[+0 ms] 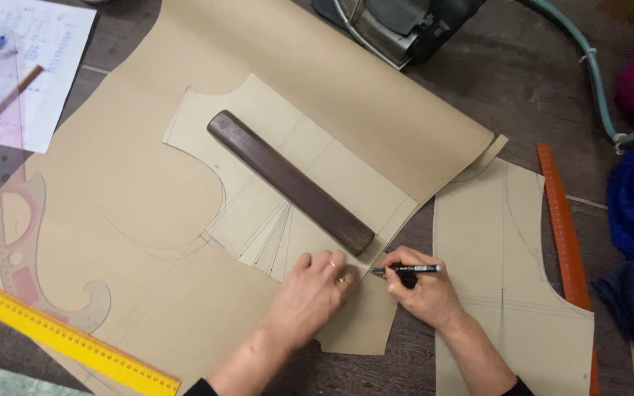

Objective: The person uses a pen and a curved wooden ruler to trace and draw lines on a paper pattern placed on a large sheet of brown paper. They adjust the ruler's position multiple times to create curved and straight lines on the pattern.

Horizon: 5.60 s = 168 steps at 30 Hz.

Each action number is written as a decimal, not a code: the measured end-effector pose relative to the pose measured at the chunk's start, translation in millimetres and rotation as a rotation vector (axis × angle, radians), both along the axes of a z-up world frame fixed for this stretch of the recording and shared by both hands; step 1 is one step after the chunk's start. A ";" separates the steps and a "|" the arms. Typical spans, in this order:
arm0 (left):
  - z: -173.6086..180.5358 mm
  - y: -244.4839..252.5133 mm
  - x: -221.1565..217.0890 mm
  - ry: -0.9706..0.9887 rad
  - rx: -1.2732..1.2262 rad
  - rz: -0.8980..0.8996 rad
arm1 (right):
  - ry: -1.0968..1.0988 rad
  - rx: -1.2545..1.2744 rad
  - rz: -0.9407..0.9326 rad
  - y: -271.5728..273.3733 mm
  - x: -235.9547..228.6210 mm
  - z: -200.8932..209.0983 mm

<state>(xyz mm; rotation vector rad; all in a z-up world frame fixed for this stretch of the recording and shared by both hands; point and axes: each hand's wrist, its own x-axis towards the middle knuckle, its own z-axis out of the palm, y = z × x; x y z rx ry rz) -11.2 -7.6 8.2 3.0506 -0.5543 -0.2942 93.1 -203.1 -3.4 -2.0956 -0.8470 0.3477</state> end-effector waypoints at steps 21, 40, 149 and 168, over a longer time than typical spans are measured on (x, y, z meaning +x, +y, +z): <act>33.9 -18.5 69.2 0.244 0.305 -0.215 | 0.005 0.060 0.127 4.1 5.3 18.1; -12.8 -26.7 85.2 -0.205 -0.146 -0.123 | -0.067 0.040 -0.040 -16.9 71.5 -5.3; -33.3 -33.7 8.8 -0.434 -0.504 0.058 | -0.033 0.190 0.043 -18.9 38.5 -31.2; -28.8 -32.7 10.8 -0.454 -0.506 0.058 | 0.036 0.204 0.022 -20.3 37.8 -34.1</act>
